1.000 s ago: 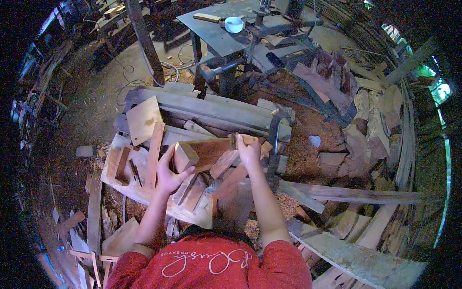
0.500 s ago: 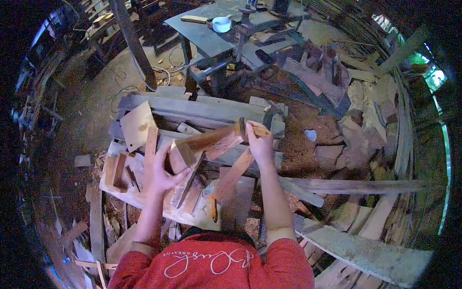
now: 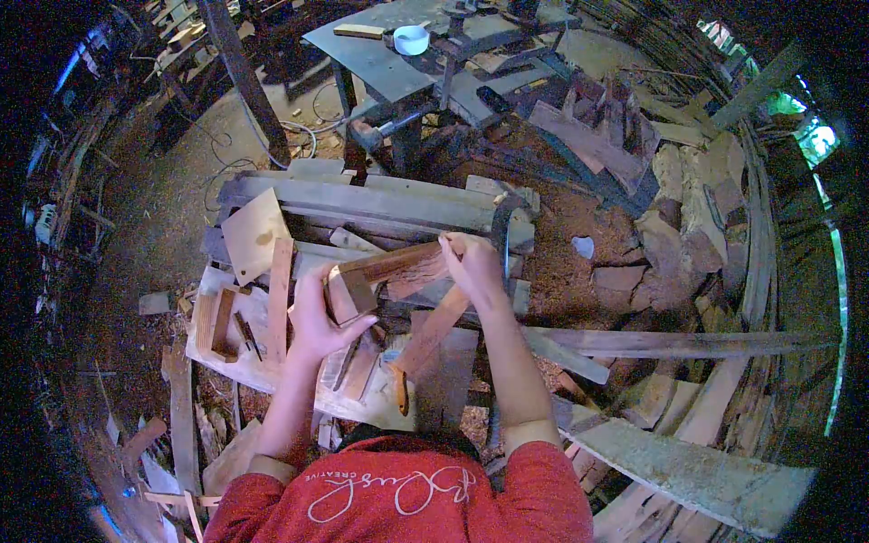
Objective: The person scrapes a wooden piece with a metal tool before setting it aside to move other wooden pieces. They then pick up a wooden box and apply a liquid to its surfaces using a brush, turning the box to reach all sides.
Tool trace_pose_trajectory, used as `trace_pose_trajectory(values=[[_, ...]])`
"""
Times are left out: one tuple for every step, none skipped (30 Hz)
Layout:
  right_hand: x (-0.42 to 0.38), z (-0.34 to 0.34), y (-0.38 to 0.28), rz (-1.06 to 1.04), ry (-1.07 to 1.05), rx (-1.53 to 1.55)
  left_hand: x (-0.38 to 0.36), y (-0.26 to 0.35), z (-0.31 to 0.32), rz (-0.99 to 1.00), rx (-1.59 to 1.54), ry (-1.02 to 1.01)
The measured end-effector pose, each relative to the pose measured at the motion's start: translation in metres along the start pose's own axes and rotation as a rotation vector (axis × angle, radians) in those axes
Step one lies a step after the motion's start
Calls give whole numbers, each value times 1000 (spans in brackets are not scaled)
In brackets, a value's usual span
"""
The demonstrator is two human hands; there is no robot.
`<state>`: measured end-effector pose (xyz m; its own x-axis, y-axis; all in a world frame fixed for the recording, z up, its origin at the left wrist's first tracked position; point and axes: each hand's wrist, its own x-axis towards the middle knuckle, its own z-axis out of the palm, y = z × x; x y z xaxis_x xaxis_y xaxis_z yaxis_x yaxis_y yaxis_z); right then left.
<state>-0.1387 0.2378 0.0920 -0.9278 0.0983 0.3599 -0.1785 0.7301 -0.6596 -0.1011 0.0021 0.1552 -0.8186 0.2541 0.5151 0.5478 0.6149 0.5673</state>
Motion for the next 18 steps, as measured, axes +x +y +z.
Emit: trace_pose_trajectory(values=[[5,-9,-17,108,-50,48,1,1,2,-7,-2,2],[8,-16,-28,216,-99,96,2,1,4,-13,-4,3],[8,-19,-31,216,-99,95,3,-1,4,-13,-5,3],[8,-21,-33,275,-94,339,4,-3,3,-32,-11,-24],[7,-23,-35,332,-88,584,5,-4,3,-50,-17,-50],[7,-24,-40,332,-86,583,6,-3,3,-49,-18,-51],[6,-23,-46,369,-39,843,8,-2,1,-12,-32,-64],[5,-22,-49,403,9,1104,8,-2,0,24,-44,-77],[5,-21,-46,400,8,1106,8,-1,1,25,-41,-76],[5,-17,-38,468,4,1190,8,1,2,23,-26,-96],[4,-13,-28,535,1,1273,8,2,2,22,-11,-117],[2,-10,-15,531,1,1274,8,1,3,24,-9,-114],[-2,-7,2,661,52,1165,7,0,4,31,-11,-88],[-5,-4,20,788,102,1050,6,-1,5,36,-13,-64],[-8,-2,38,794,176,916,5,-3,4,36,-12,-60],[-9,-6,48,791,173,915,3,-6,3,50,-28,-62],[-10,-11,56,786,204,752,1,-7,2,63,-45,-66],[-11,-14,64,777,235,590,1,-5,1,64,-45,-64]])
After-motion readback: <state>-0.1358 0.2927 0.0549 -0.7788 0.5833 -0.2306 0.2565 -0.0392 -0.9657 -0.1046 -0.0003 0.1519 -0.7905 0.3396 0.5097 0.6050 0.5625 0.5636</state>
